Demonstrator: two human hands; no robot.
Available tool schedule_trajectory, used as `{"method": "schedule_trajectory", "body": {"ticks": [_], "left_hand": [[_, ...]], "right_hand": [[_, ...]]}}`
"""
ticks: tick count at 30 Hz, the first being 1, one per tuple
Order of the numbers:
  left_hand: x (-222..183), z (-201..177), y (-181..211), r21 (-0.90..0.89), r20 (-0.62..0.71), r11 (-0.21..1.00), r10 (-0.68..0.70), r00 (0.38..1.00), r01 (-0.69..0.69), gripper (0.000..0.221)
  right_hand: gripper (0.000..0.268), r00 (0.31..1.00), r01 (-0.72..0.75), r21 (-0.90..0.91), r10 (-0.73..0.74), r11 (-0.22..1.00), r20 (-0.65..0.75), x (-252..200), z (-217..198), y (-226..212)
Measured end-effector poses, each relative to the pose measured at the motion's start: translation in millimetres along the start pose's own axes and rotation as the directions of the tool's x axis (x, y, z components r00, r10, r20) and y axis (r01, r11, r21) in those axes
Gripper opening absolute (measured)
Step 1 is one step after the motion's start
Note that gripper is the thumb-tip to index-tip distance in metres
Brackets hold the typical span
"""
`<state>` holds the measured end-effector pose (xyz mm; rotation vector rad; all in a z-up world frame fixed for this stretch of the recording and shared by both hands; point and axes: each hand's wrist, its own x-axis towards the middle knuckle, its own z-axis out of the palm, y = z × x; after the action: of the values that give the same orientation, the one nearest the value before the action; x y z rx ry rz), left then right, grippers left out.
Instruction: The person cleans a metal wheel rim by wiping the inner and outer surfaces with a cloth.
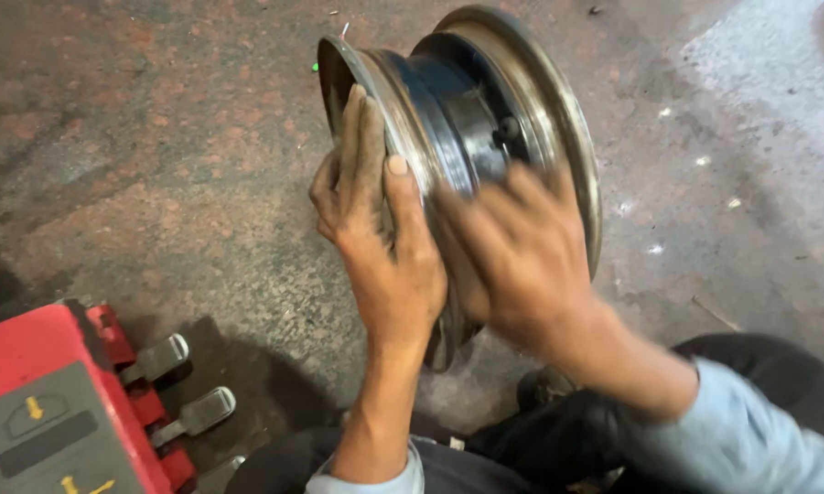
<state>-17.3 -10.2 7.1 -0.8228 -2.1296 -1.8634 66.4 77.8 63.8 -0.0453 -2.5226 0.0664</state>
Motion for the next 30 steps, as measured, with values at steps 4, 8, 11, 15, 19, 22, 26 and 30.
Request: {"method": "schedule_trajectory", "body": {"ticks": [4,8,11,15,19,22,26,30], "left_hand": [[-9.8,1.7,1.9,-0.073,0.014,0.997,-0.005,1.000,0.006,0.040],[-0.4,-5.2,10.0,0.038,0.030,0.999,0.010,0.999,-0.011,0.043],[-11.0,-5.9,8.3,-0.017,0.013,1.000,-0.003,1.000,0.003,0.040],[-22.3,0.9,2.5,-0.067,-0.012,0.998,-0.004,1.000,0.003,0.039],[-13.9,4.3,-6.7,0.012,-0.016,0.998,0.065,0.998,-0.065,0.036],[6.9,8.8,-22.8,0.020,-0.033,0.997,0.071,0.997,-0.071,0.033],[27.6,20.7,-36.5,-0.070,-0.049,0.997,0.034,0.998,-0.037,0.033],[29.5,20.6,-35.1,0.023,-0.067,0.998,0.058,0.996,-0.056,0.033]], "right_hand": [[0.019,1.000,0.022,0.050,-0.022,0.999,-0.003,16.1,18.1,28.9],[0.013,0.999,0.053,0.091,-0.052,0.994,-0.013,63.1,30.2,44.1],[0.017,0.999,-0.040,0.154,0.035,0.987,0.030,7.4,9.2,9.7],[0.015,1.000,0.024,0.205,-0.021,0.979,-0.014,13.9,17.9,19.4],[0.015,0.976,-0.203,0.406,0.151,0.891,0.157,76.6,42.3,55.8],[0.012,0.991,0.012,0.224,0.019,0.975,-0.135,31.8,49.6,40.3],[0.024,0.966,-0.090,0.014,0.090,0.996,-0.244,-55.8,47.7,-13.3],[0.018,0.945,0.011,-0.083,-0.037,0.997,-0.326,-18.9,60.3,23.1]]}}
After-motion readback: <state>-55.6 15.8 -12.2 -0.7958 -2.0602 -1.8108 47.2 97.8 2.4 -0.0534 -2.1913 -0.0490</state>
